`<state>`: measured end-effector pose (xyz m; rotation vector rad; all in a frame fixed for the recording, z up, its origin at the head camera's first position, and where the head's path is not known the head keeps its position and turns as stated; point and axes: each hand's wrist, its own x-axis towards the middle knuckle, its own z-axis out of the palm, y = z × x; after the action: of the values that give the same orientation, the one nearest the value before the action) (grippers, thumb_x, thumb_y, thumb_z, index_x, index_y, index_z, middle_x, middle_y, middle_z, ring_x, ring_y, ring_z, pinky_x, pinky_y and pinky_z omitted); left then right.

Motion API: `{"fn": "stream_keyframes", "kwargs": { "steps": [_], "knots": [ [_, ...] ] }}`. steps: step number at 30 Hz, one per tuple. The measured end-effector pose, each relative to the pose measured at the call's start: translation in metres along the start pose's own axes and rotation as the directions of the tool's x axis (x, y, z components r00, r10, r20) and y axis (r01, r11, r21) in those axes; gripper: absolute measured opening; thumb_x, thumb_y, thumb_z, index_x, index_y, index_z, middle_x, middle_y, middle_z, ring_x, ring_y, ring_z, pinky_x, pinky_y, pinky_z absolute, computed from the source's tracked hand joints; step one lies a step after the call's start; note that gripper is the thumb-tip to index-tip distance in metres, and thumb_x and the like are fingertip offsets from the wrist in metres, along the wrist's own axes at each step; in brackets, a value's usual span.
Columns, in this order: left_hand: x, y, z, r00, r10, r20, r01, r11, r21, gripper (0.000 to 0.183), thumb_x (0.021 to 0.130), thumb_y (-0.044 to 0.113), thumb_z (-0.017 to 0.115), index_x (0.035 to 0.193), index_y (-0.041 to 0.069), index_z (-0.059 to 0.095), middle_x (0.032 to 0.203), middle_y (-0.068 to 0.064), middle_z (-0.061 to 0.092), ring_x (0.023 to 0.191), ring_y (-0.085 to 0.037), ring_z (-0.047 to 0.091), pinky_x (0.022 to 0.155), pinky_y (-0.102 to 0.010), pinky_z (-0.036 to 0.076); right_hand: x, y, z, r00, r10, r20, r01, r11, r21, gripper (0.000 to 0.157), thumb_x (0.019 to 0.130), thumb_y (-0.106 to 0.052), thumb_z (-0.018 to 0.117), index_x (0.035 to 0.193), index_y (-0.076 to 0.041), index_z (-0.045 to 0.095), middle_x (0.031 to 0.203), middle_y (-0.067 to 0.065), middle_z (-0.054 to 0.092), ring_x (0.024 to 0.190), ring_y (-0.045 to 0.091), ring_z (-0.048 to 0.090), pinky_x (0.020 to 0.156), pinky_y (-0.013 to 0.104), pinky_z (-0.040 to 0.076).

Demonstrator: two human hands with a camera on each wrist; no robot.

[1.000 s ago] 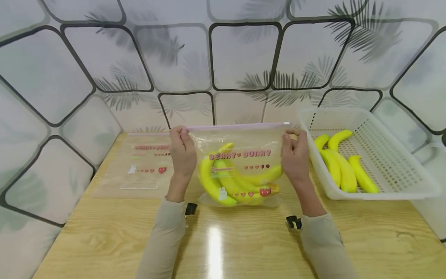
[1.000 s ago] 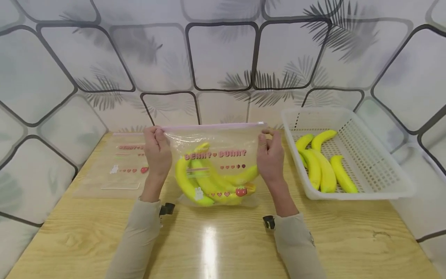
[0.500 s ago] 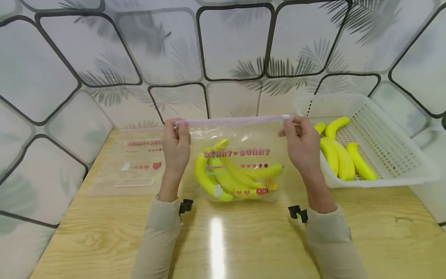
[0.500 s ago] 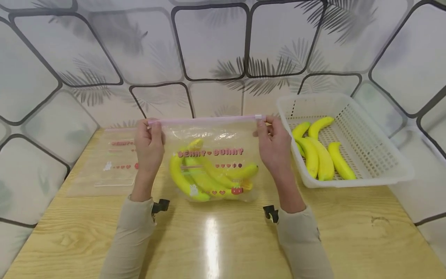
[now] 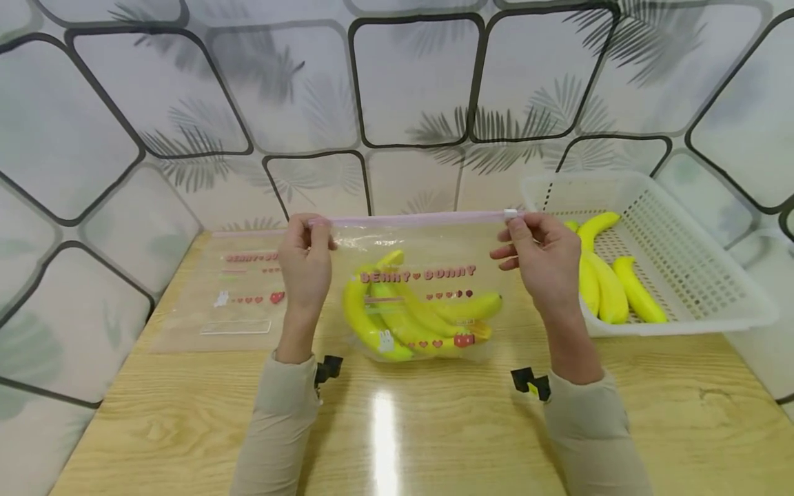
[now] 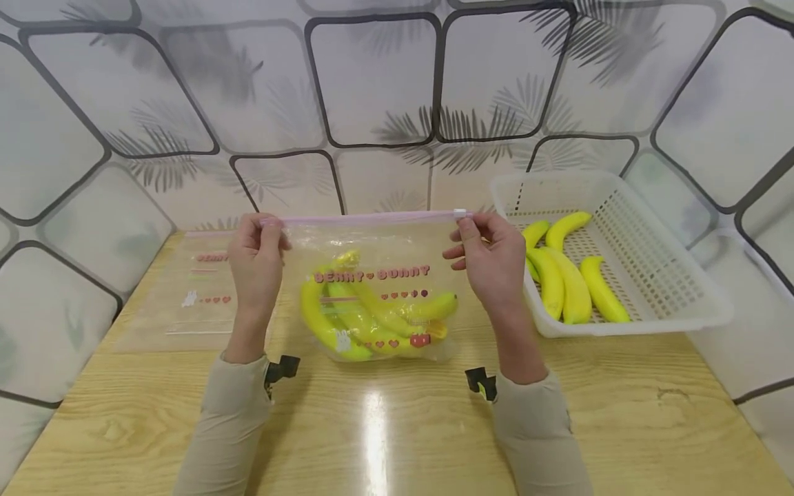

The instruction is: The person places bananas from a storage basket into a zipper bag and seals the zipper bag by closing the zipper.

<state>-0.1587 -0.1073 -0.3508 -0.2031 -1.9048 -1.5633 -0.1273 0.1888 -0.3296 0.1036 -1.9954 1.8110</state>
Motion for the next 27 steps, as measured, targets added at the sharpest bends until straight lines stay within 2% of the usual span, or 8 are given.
{"fn": "stream_keyframes", "kwargs": {
  "steps": [2, 4, 9, 13, 16, 20, 24, 27],
  "knots": [
    [0.000, 0.001, 0.000, 0.998, 0.049, -0.030, -0.046, 0.995, 0.090, 0.015, 0.100, 0.008, 0.052, 0.097, -0.003, 0.061, 0.078, -0.009, 0.058, 0.068, -0.019, 0.051, 0.058, -0.021, 0.040, 0.001, 0.003, 0.004, 0.999, -0.050, -0.011, 0.051, 0.998, 0.049, 0.022, 0.099, -0.012, 0.060, 0.104, 0.009, 0.064, 0.079, 0.003, 0.068, 0.062, 0.011, 0.070, 0.058, 0.024, 0.059],
    [-0.002, 0.002, 0.001, 0.989, 0.144, -0.045, -0.132, 0.970, 0.204, 0.016, 0.097, 0.007, 0.053, 0.104, -0.005, 0.062, 0.089, -0.016, 0.059, 0.079, -0.026, 0.051, 0.069, -0.024, 0.040, 0.002, 0.007, 0.006, 0.995, -0.101, -0.018, 0.102, 0.992, 0.071, 0.021, 0.099, -0.008, 0.058, 0.101, 0.013, 0.062, 0.078, 0.003, 0.067, 0.063, 0.010, 0.070, 0.061, 0.024, 0.059],
    [-0.012, 0.016, 0.013, 0.922, 0.386, -0.019, -0.347, 0.847, 0.402, 0.028, 0.092, 0.004, 0.058, 0.118, -0.005, 0.060, 0.109, -0.025, 0.052, 0.098, -0.040, 0.042, 0.086, -0.044, 0.033, 0.005, 0.014, 0.009, 0.984, -0.178, -0.006, 0.178, 0.982, 0.066, 0.022, 0.100, -0.005, 0.056, 0.097, 0.017, 0.058, 0.078, 0.001, 0.068, 0.065, 0.010, 0.070, 0.063, 0.024, 0.059],
    [-0.027, 0.035, 0.036, 0.878, 0.465, 0.113, -0.472, 0.800, 0.370, 0.027, 0.092, 0.001, 0.059, 0.118, -0.004, 0.061, 0.111, -0.023, 0.053, 0.090, -0.033, 0.052, 0.069, -0.035, 0.047, 0.006, 0.017, 0.008, 0.977, -0.212, 0.025, 0.211, 0.976, 0.056, 0.021, 0.100, -0.004, 0.057, 0.095, 0.016, 0.059, 0.077, -0.001, 0.069, 0.067, 0.011, 0.070, 0.065, 0.024, 0.059],
    [-0.037, 0.048, 0.054, 0.851, 0.472, 0.231, -0.523, 0.802, 0.288, 0.027, 0.094, -0.001, 0.059, 0.121, -0.004, 0.061, 0.115, -0.021, 0.055, 0.086, -0.027, 0.057, 0.057, -0.029, 0.051, 0.005, 0.018, 0.006, 0.969, -0.242, 0.057, 0.238, 0.969, 0.072, 0.019, 0.098, -0.001, 0.058, 0.093, 0.017, 0.061, 0.077, -0.002, 0.070, 0.068, 0.011, 0.070, 0.067, 0.023, 0.059],
    [-0.046, 0.059, 0.076, 0.820, 0.457, 0.344, -0.540, 0.817, 0.203, 0.030, 0.097, 0.001, 0.058, 0.127, -0.004, 0.059, 0.123, -0.020, 0.057, 0.090, -0.025, 0.059, 0.068, -0.028, 0.054, 0.004, 0.019, 0.005, 0.941, -0.317, 0.121, 0.304, 0.946, 0.114, 0.014, 0.097, 0.005, 0.056, 0.093, 0.017, 0.062, 0.080, -0.003, 0.071, 0.070, 0.010, 0.070, 0.069, 0.022, 0.059],
    [-0.053, 0.066, 0.094, 0.809, 0.447, 0.383, -0.536, 0.828, 0.167, 0.031, 0.099, 0.005, 0.059, 0.129, -0.003, 0.059, 0.126, -0.018, 0.058, 0.089, -0.023, 0.062, 0.070, -0.026, 0.054, 0.004, 0.021, 0.006, 0.896, -0.405, 0.183, 0.388, 0.913, 0.121, 0.008, 0.094, 0.013, 0.056, 0.094, 0.016, 0.064, 0.085, -0.003, 0.072, 0.074, 0.010, 0.070, 0.071, 0.022, 0.059],
    [-0.057, 0.069, 0.104, 0.805, 0.445, 0.393, -0.531, 0.835, 0.143, 0.028, 0.099, 0.007, 0.059, 0.126, -0.001, 0.062, 0.122, -0.017, 0.060, 0.087, -0.022, 0.064, 0.071, -0.024, 0.055, 0.004, 0.020, 0.005, 0.853, -0.470, 0.229, 0.472, 0.880, 0.049, 0.011, 0.089, 0.018, 0.059, 0.094, 0.013, 0.067, 0.087, 0.004, 0.072, 0.077, 0.004, 0.069, 0.072, 0.020, 0.058]
  ]
}}
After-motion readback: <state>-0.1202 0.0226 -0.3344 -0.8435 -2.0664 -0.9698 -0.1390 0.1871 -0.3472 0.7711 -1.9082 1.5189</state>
